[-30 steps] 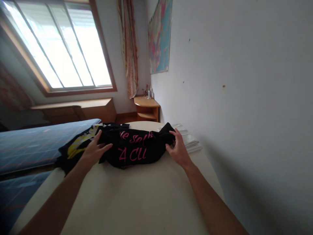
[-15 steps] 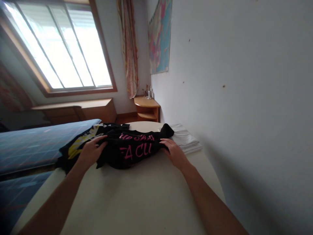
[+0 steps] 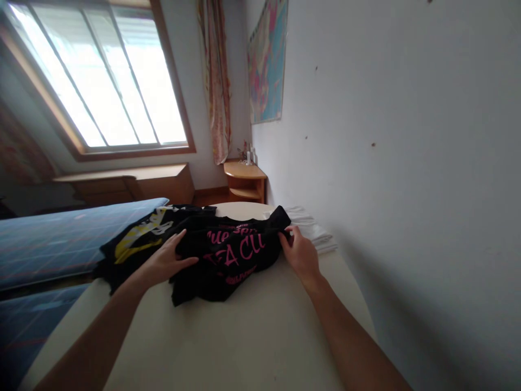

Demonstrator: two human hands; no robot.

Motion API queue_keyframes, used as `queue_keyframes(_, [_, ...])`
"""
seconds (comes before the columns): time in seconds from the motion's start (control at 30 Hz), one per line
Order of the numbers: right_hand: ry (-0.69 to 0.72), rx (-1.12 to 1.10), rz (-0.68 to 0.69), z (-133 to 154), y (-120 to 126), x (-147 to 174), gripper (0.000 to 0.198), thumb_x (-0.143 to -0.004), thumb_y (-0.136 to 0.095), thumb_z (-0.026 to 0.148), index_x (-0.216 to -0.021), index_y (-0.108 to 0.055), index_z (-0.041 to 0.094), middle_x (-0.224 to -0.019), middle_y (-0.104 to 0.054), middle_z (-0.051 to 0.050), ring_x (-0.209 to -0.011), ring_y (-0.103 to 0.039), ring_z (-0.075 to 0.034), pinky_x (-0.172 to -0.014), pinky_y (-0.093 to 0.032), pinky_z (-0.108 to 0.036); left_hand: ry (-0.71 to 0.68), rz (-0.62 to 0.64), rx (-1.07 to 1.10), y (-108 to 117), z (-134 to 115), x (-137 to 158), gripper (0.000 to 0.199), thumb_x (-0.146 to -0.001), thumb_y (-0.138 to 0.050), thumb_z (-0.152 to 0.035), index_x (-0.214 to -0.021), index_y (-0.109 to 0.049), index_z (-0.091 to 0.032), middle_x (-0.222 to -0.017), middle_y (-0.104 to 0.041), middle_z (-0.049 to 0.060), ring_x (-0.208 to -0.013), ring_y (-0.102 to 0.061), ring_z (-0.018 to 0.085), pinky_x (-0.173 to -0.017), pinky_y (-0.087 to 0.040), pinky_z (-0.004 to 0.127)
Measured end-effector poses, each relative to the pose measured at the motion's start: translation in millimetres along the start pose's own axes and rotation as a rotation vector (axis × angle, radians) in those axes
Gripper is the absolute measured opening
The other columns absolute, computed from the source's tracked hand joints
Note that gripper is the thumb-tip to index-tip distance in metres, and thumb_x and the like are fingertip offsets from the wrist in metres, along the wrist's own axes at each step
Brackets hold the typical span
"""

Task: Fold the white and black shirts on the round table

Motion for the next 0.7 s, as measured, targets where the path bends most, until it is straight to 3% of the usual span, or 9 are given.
queue_keyframes(0.07, [0.059, -0.033, 0.032, 5, -4, 4, 0.036, -0.095, -0.049, 0.047, -0.121, -0.058, 0.024, -0.081, -0.072, -0.004, -0.072, -0.069, -0.024, -0.061, -0.046, -0.03, -0.024, 0.069, -0.14, -6, -1, 5, 0.103, -0.067, -0.079, -0.041, -0.155, -0.029, -0.02, -0.161, -0.028, 0.018, -0.139, -0.043, 0.035, -0.107, -0.042, 0.04])
queue_keyframes(0.13, [0.11, -0.076, 0.043, 10, -9, 8, 0.043, -0.095, -0.05, 0.043, -0.133, -0.051, 0.024, -0.099, -0.074, -0.008, -0.086, -0.071, -0.026, -0.071, -0.052, -0.034, -0.013, 0.124, -0.211, -9, -2, 8, 0.104, -0.068, -0.078, -0.032, -0.156, -0.025, -0.02, -0.163, -0.018, 0.018, -0.14, -0.041, 0.037, -0.109, -0.041, 0.041])
queue_keyframes(0.23, [0.156, -0.104, 0.071, 15, -17, 12, 0.051, -0.093, -0.053, 0.039, -0.141, -0.044, 0.024, -0.112, -0.072, -0.009, -0.097, -0.07, -0.027, -0.081, -0.054, -0.037, -0.017, 0.17, -0.202, -13, -5, 9, 0.103, -0.068, -0.074, -0.022, -0.157, -0.022, -0.018, -0.164, -0.012, 0.019, -0.14, -0.04, 0.037, -0.11, -0.04, 0.041])
queue_keyframes(0.33, [0.142, -0.086, 0.146, 17, -25, 15, 0.053, -0.092, -0.053, 0.036, -0.143, -0.043, 0.024, -0.098, -0.074, -0.007, -0.086, -0.071, -0.026, -0.075, -0.054, -0.036, -0.064, 0.139, -0.148, -17, -6, 7, 0.098, -0.069, -0.068, -0.015, -0.156, -0.024, -0.017, -0.163, -0.018, 0.017, -0.141, -0.04, 0.034, -0.112, -0.039, 0.041])
queue_keyframes(0.43, [0.137, -0.118, 0.152, 18, -25, 15, 0.047, -0.093, -0.051, 0.036, -0.138, -0.049, 0.023, -0.086, -0.072, -0.005, -0.076, -0.07, -0.025, -0.07, -0.052, -0.034, -0.148, 0.033, -0.09, -14, -7, 4, 0.086, -0.07, -0.058, -0.009, -0.152, -0.034, -0.015, -0.156, -0.034, 0.014, -0.138, -0.045, 0.029, -0.113, -0.038, 0.037])
queue_keyframes(0.53, [0.107, -0.227, 0.02, 16, -12, 10, 0.042, -0.094, -0.048, 0.04, -0.131, -0.052, 0.02, -0.079, -0.066, -0.003, -0.069, -0.065, -0.022, -0.066, -0.05, -0.033, -0.174, -0.145, -0.006, 6, -11, -1, 0.068, -0.074, -0.052, -0.01, -0.142, -0.047, -0.015, -0.144, -0.049, 0.011, -0.128, -0.054, 0.026, -0.111, -0.041, 0.036])
queue_keyframes(0.7, [-0.024, -0.524, -0.202, -2, 16, -5, 0.045, -0.093, -0.049, 0.048, -0.127, -0.051, 0.019, -0.075, -0.063, -0.001, -0.065, -0.06, -0.019, -0.06, -0.049, -0.03, 0.049, -0.531, 0.037, 50, -13, -2, 0.039, -0.085, -0.053, -0.023, -0.123, -0.06, -0.02, -0.122, -0.065, 0.009, -0.098, -0.068, 0.024, -0.097, -0.05, 0.038])
Point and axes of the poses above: each hand's wrist, its own x-axis away from the middle knuckle, its own y-axis out of the back of the hand, z = x × y, the point moved 3 cm from there along -x, towards the middle knuckle
